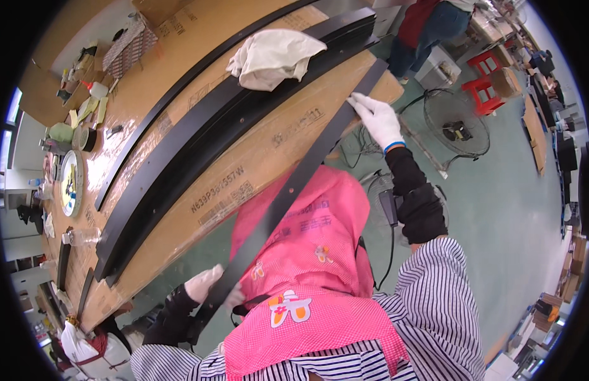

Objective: Wiping down long black structural parts with a cloth in a furniture manufacturing workshop.

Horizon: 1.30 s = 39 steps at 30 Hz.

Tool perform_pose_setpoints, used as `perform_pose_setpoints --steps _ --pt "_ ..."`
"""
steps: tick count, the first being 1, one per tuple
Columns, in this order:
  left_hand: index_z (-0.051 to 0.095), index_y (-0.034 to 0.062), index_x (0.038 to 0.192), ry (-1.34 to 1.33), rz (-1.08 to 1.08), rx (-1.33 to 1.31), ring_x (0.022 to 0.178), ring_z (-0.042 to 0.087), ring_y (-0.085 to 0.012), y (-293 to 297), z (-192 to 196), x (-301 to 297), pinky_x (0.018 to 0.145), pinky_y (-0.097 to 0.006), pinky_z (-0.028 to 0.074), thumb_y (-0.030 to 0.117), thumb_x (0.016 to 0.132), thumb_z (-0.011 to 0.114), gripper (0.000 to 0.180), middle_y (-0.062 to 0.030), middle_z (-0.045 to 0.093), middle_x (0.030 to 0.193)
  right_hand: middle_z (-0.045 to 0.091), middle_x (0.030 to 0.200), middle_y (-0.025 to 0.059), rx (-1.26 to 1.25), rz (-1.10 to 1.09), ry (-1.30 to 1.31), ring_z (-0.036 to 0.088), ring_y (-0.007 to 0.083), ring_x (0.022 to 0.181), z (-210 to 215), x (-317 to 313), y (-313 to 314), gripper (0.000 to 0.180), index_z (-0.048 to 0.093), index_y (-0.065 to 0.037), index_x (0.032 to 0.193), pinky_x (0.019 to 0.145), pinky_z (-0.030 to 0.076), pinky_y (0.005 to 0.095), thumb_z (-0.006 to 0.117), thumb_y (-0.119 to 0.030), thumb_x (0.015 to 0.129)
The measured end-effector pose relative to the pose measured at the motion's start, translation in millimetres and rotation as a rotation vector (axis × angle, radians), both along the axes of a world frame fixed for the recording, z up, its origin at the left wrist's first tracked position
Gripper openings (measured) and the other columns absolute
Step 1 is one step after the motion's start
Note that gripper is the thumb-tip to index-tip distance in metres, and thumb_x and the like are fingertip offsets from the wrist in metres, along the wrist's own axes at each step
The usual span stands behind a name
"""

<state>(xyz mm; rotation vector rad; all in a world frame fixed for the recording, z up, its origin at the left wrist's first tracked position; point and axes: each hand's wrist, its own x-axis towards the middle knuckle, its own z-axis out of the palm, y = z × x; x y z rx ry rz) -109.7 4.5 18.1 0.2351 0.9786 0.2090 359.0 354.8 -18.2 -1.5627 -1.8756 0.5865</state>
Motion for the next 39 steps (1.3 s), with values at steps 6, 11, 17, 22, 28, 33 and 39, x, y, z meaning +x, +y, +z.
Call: perform_pose_setpoints --steps 6,11,17,22,28,33,39 --pt "0.065 -0.0095 0.11 0.332 -0.125 0.167 0.079 0.076 -0.0315 -66 -3 -45 0.075 -0.039 0.062 0.058 0.107 0.042 0.072 -0.024 0.075 0.092 0.076 0.109 0.0153 0.135 -0.074 -0.052 0.072 0.0332 0.105 -4 -24 -22 0.037 0.075 -0.008 0.116 0.089 0.057 0.0391 0.06 -0.039 0.103" --pt "0.066 -0.0073 0.104 0.369 -0.136 0.234 0.07 0.073 -0.0263 -57 6 -12 0.067 -0.037 0.06 0.056 0.109 0.039 0.069 -0.0186 0.073 0.082 0.059 0.067 0.0081 0.126 0.466 -0.177 0.065 0.0294 0.06 14 -134 -183 0.008 0.06 -0.016 0.102 0.053 0.051 0.0433 0.057 -0.023 0.098" --pt "0.065 -0.0062 0.104 0.386 -0.129 0.282 0.067 0.072 -0.0247 -40 17 0 0.065 -0.035 0.059 0.056 0.109 0.038 0.068 -0.0177 0.073 0.08 0.076 0.102 0.0117 0.031 0.434 0.438 0.074 0.0281 0.092 18 -117 -168 0.022 0.074 -0.01 0.117 0.085 0.059 0.0345 0.067 -0.018 0.098" --pt "0.066 -0.0057 0.102 0.383 -0.129 0.291 0.066 0.071 -0.0239 -33 23 5 0.062 -0.034 0.058 0.052 0.109 0.036 0.065 -0.0171 0.072 0.077 0.075 0.12 0.0139 -0.03 0.129 0.128 0.074 0.0268 0.107 14 -67 -107 0.03 0.071 -0.003 0.125 0.093 0.057 0.0339 0.065 -0.018 0.1" --pt "0.068 -0.003 0.101 0.414 -0.118 0.272 0.065 0.069 -0.0215 -37 38 19 0.062 -0.032 0.056 0.055 0.108 0.038 0.066 -0.015 0.072 0.078 0.074 0.09 0.0077 -0.271 0.739 -0.041 0.073 0.026 0.082 53 -116 -213 0.031 0.074 -0.015 0.124 0.072 0.059 0.0386 0.068 -0.027 0.096" --pt "0.068 -0.0025 0.102 0.41 -0.103 0.254 0.066 0.069 -0.0215 -40 45 23 0.062 -0.031 0.055 0.056 0.108 0.037 0.066 -0.0145 0.072 0.078 0.077 0.109 0.0166 -0.185 0.22 0.274 0.076 0.0243 0.099 31 -87 -156 0.028 0.073 -0.005 0.123 0.088 0.058 0.0315 0.07 -0.016 0.097" --pt "0.067 -0.0045 0.101 0.42 -0.103 0.25 0.066 0.069 -0.0224 -38 52 28 0.062 -0.032 0.055 0.054 0.108 0.037 0.065 -0.015 0.072 0.077 0.078 0.106 0.0135 -0.176 0.321 0.168 0.076 0.0235 0.095 41 -87 -170 0.028 0.074 -0.008 0.123 0.083 0.058 0.0312 0.07 -0.015 0.096"
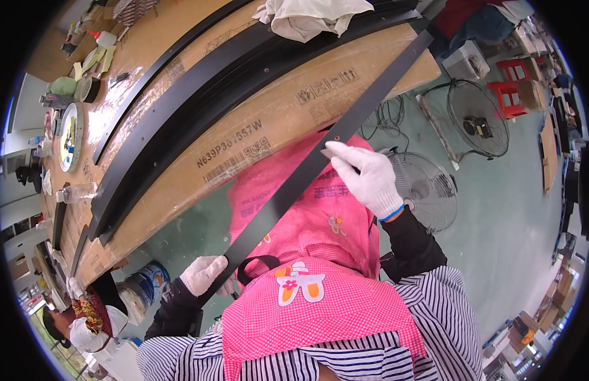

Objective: Wiping down long black structural parts with a cloth in a furniture manufacturing workshop.

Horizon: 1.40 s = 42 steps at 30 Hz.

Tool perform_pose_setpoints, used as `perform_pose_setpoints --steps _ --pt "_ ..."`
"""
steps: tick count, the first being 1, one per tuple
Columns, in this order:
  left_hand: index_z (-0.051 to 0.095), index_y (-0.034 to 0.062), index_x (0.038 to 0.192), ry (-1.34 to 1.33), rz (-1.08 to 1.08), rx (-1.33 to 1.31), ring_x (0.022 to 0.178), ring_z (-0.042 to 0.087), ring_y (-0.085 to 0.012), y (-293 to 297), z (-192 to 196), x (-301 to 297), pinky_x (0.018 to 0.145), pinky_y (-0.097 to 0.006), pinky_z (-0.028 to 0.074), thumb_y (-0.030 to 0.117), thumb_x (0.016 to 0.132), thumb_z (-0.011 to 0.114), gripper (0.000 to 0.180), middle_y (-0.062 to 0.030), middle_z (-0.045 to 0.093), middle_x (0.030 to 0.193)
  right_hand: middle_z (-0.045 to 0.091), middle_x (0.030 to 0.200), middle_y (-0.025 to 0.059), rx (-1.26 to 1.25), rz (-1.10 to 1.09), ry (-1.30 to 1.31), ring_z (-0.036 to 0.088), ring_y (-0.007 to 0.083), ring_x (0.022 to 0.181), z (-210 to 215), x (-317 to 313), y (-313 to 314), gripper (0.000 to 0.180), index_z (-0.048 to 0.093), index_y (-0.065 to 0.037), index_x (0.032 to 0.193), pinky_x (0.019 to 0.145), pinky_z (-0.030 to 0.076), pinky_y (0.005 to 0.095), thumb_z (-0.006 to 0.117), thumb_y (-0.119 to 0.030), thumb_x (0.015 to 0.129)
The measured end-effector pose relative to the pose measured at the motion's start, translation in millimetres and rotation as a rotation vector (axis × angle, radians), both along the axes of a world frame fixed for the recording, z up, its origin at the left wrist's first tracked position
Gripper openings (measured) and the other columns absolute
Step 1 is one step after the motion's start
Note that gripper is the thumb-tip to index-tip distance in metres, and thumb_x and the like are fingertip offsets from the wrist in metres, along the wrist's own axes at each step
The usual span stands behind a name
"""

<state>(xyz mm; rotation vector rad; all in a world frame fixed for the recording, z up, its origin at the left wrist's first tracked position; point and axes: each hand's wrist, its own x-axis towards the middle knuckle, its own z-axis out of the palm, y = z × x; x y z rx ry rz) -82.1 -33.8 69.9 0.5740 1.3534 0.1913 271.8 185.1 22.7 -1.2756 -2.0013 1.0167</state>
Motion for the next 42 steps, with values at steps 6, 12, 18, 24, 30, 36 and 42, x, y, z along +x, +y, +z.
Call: perform_pose_setpoints --steps 6,12,18,24,30,36,42 --pt "0.066 -0.0055 0.1 0.029 -0.007 -0.01 0.066 0.069 -0.0224 0 3 4 0.061 -0.032 0.055 0.053 0.108 0.038 0.066 -0.015 0.072 0.077 0.077 0.098 0.0103 0.051 -0.018 -0.046 0.075 0.026 0.085 -6 0 -4 0.025 0.077 -0.014 0.118 0.073 0.059 0.034 0.071 -0.021 0.096" --pt "0.066 -0.0049 0.099 0.025 0.01 -0.004 0.066 0.069 -0.0218 -2 4 5 0.061 -0.032 0.056 0.056 0.107 0.039 0.067 -0.0141 0.072 0.078 0.077 0.094 0.0099 0.087 -0.031 -0.017 0.074 0.026 0.081 -7 2 -6 0.025 0.077 -0.015 0.118 0.069 0.058 0.034 0.071 -0.02 0.095" --pt "0.068 -0.0041 0.097 0.056 0.027 -0.031 0.069 0.066 -0.0172 3 12 10 0.066 -0.032 0.052 0.039 0.109 0.041 0.053 -0.0075 0.069 0.079 0.078 0.103 0.0153 0.039 -0.021 -0.04 0.078 0.0241 0.092 2 -1 -7 0.027 0.075 -0.005 0.121 0.079 0.059 0.0314 0.072 -0.011 0.095" --pt "0.068 -0.0039 0.095 0.029 0.031 -0.016 0.068 0.066 -0.0179 4 11 10 0.066 -0.032 0.053 0.037 0.109 0.039 0.052 -0.0082 0.069 0.078 0.075 0.091 0.009 0.129 -0.045 -0.022 0.073 0.0263 0.078 -7 1 -7 0.025 0.076 -0.014 0.118 0.067 0.057 0.0352 0.072 -0.019 0.094" --pt "0.068 -0.0032 0.094 0.031 0.032 -0.035 0.068 0.067 -0.018 5 11 11 0.066 -0.032 0.053 0.039 0.11 0.04 0.054 -0.0086 0.069 0.078 0.075 0.088 0.0084 0.194 -0.047 -0.029 0.072 0.0265 0.076 -10 1 -6 0.025 0.076 -0.015 0.118 0.065 0.056 0.0357 0.072 -0.019 0.093" --pt "0.067 -0.0039 0.094 0.054 -0.02 0.028 0.066 0.068 -0.0197 4 10 9 0.066 -0.032 0.054 0.044 0.109 0.041 0.056 -0.0099 0.07 0.078 0.075 0.089 0.0085 0.166 -0.051 -0.004 0.073 0.0267 0.077 -9 -2 -8 0.026 0.076 -0.015 0.12 0.067 0.057 0.0358 0.071 -0.018 0.094" --pt "0.065 -0.0056 0.095 0.012 0.035 -0.003 0.066 0.069 -0.0213 1 9 8 0.064 -0.032 0.055 0.042 0.109 0.041 0.056 -0.0118 0.07 0.077 0.078 0.101 0.0123 0.152 -0.148 -0.051 0.076 0.0265 0.088 -8 10 11 0.026 0.076 -0.009 0.119 0.076 0.059 0.0325 0.072 -0.016 0.095"
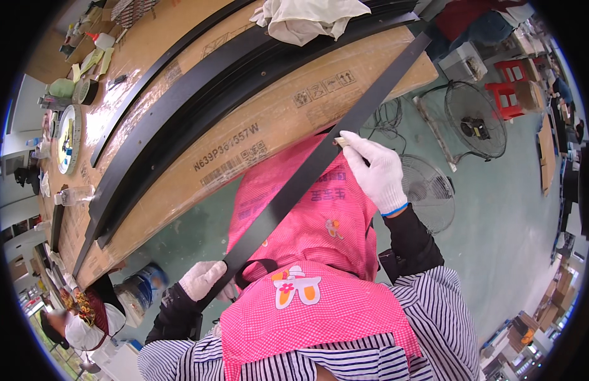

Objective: Wiping down long black structural parts with a cloth in a furniture manufacturing workshop.

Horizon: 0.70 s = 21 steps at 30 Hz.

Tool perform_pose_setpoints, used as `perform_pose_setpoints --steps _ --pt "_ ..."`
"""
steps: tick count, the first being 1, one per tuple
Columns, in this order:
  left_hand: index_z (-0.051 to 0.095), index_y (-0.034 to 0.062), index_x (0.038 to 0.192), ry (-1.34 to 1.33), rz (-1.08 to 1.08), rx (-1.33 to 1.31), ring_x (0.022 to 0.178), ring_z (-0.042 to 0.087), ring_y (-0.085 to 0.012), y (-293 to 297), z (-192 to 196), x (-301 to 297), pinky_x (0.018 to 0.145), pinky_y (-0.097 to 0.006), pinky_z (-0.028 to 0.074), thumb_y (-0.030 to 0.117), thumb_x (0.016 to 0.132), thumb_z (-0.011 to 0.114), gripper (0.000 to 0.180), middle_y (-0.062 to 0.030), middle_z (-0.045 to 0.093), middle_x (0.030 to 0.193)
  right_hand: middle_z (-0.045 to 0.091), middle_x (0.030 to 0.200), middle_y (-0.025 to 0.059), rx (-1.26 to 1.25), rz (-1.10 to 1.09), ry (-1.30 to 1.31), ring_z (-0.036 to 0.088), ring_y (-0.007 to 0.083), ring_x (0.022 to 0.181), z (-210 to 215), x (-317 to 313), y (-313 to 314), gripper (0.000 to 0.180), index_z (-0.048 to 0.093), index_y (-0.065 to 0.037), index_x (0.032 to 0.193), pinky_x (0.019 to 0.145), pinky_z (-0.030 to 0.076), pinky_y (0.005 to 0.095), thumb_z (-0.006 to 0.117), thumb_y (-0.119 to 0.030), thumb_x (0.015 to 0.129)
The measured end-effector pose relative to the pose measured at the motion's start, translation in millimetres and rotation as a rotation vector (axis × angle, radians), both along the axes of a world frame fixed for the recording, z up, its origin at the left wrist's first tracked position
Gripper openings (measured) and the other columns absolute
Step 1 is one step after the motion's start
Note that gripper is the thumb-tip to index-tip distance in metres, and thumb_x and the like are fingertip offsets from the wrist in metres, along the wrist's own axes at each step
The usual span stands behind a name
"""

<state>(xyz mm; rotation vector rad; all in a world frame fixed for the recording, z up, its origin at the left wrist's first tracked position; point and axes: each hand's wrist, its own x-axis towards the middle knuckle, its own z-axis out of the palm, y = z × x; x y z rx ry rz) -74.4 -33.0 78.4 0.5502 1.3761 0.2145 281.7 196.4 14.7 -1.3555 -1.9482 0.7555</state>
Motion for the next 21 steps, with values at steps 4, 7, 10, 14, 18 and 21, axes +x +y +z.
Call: perform_pose_setpoints --steps 4,7,10,14,18,21 --pt "0.067 -0.006 0.099 -0.011 -0.008 -0.025 0.068 0.07 -0.0224 -2 -8 -6 0.063 -0.031 0.056 0.054 0.106 0.04 0.066 -0.0151 0.073 0.08 0.077 0.1 0.0116 -0.115 0.14 0.216 0.076 0.0244 0.085 6 -16 -22 0.032 0.075 -0.012 0.125 0.074 0.059 0.0337 0.074 -0.016 0.093" --pt "0.067 -0.0058 0.099 0.019 -0.043 -0.032 0.068 0.07 -0.0219 3 -4 -2 0.063 -0.031 0.056 0.057 0.105 0.041 0.068 -0.0147 0.073 0.079 0.074 0.091 0.0097 -0.112 0.351 -0.057 0.074 0.0244 0.08 14 -22 -40 0.032 0.075 -0.016 0.126 0.071 0.058 0.0338 0.072 -0.021 0.094" --pt "0.064 -0.0061 0.097 -0.034 0.041 -0.002 0.064 0.07 -0.023 -1 -5 -2 0.062 -0.031 0.056 0.041 0.109 0.04 0.054 -0.0142 0.07 0.076 0.077 0.101 0.0118 0.086 0.108 0.084 0.075 0.0272 0.091 -10 -11 10 0.026 0.076 -0.012 0.12 0.081 0.059 0.035 0.071 -0.017 0.095" --pt "0.066 -0.0051 0.098 -0.025 -0.029 0.009 0.068 0.07 -0.0211 -1 -13 -8 0.063 -0.03 0.056 0.059 0.105 0.041 0.069 -0.0139 0.073 0.078 0.078 0.106 0.0158 -0.062 -0.312 0.082 0.076 0.0221 0.101 -18 30 87 0.031 0.074 -0.001 0.12 0.088 0.056 0.0302 0.07 -0.023 0.099" --pt "0.066 -0.0046 0.098 -0.072 -0.009 0.011 0.067 0.07 -0.021 5 -12 -6 0.063 -0.03 0.056 0.058 0.106 0.042 0.067 -0.0142 0.073 0.079 0.078 0.105 0.0167 -0.333 -0.379 0.116 0.077 0.0228 0.098 -20 44 99 0.033 0.074 0.0 0.122 0.086 0.057 0.0309 0.07 -0.024 0.1" --pt "0.065 -0.0043 0.098 -0.062 -0.012 0.005 0.066 0.069 -0.0216 4 -13 -5 0.062 -0.03 0.056 0.057 0.107 0.041 0.066 -0.0149 0.073 0.079 0.078 0.102 0.0141 0.199 -0.086 -0.031 0.076 0.0245 0.088 -23 0 50 0.025 0.076 -0.004 0.117 0.082 0.061 0.0332 0.067 -0.02 0.101"
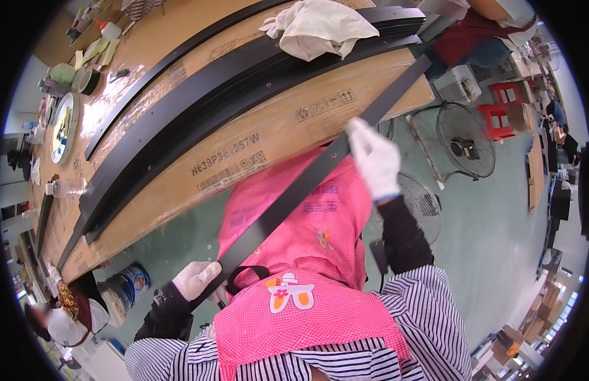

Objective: Wiping down long black structural parts with a cloth in a furniture manufacturing workshop.

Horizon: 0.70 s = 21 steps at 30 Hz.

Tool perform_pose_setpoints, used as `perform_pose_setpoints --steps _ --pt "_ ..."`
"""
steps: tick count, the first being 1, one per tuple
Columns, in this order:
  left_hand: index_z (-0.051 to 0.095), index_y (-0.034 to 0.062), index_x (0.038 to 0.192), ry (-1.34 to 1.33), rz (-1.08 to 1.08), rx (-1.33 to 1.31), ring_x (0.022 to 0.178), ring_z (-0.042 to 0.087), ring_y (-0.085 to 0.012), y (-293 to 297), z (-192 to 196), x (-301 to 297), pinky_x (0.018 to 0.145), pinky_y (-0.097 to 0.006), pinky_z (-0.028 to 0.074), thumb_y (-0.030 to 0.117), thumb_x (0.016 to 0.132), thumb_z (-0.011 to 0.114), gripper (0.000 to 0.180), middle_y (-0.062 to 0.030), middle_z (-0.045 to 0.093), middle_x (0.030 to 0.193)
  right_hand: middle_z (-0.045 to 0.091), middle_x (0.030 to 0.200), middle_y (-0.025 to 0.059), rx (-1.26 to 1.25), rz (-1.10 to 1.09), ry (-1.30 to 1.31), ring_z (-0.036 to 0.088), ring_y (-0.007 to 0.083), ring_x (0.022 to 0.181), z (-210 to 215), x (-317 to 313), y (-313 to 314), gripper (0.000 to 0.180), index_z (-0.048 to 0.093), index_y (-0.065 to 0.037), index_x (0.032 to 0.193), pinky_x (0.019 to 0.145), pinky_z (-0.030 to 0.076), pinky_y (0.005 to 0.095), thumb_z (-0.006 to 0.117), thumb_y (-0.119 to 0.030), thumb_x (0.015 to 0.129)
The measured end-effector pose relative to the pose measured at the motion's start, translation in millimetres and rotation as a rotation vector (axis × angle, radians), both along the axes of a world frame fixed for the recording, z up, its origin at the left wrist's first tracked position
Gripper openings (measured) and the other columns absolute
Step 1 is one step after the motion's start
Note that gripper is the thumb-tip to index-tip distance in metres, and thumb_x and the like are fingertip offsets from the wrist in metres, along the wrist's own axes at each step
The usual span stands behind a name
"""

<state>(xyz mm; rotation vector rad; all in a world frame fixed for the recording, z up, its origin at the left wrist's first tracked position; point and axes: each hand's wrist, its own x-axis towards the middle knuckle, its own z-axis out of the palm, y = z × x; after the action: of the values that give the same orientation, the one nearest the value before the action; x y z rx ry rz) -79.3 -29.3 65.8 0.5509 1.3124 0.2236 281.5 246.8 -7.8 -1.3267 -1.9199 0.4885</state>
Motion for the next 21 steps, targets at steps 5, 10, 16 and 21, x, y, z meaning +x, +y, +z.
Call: perform_pose_setpoints --steps 5,10,16,21 --pt "0.066 -0.0046 0.095 0.007 -0.042 0.018 0.064 0.071 -0.0233 31 -10 17 0.061 -0.032 0.057 0.043 0.111 0.035 0.058 -0.0166 0.072 0.076 0.055 0.064 0.0025 -0.039 0.757 -0.176 0.061 0.021 0.053 26 -67 -132 0.025 0.067 -0.018 0.119 0.044 0.045 0.0375 0.064 -0.023 0.094" --pt "0.065 -0.0043 0.101 -0.013 -0.02 0.007 0.068 0.071 -0.0226 35 -3 12 0.063 -0.033 0.058 0.056 0.109 0.038 0.067 -0.0163 0.073 0.08 0.073 0.101 0.0156 -0.086 0.18 0.196 0.073 0.0312 0.09 18 -34 -40 0.023 0.074 -0.008 0.116 0.079 0.059 0.037 0.063 -0.022 0.101" --pt "0.065 -0.0032 0.103 -0.039 -0.077 0.028 0.067 0.071 -0.0209 55 -3 23 0.063 -0.032 0.058 0.056 0.109 0.038 0.066 -0.0146 0.073 0.081 0.074 0.11 0.0174 -0.034 0.11 0.104 0.075 0.0303 0.095 -1 -6 -23 0.033 0.073 -0.012 0.125 0.079 0.059 0.0347 0.06 -0.034 0.104" --pt "0.064 -0.002 0.102 -0.095 -0.007 0.056 0.064 0.069 -0.0183 48 -6 24 0.06 -0.031 0.056 0.056 0.107 0.044 0.062 -0.0126 0.072 0.079 0.077 0.106 0.0136 -0.521 0.861 -0.213 0.075 0.0219 0.088 47 -53 -121 0.038 0.068 -0.008 0.133 0.077 0.059 0.0326 0.069 -0.024 0.099"
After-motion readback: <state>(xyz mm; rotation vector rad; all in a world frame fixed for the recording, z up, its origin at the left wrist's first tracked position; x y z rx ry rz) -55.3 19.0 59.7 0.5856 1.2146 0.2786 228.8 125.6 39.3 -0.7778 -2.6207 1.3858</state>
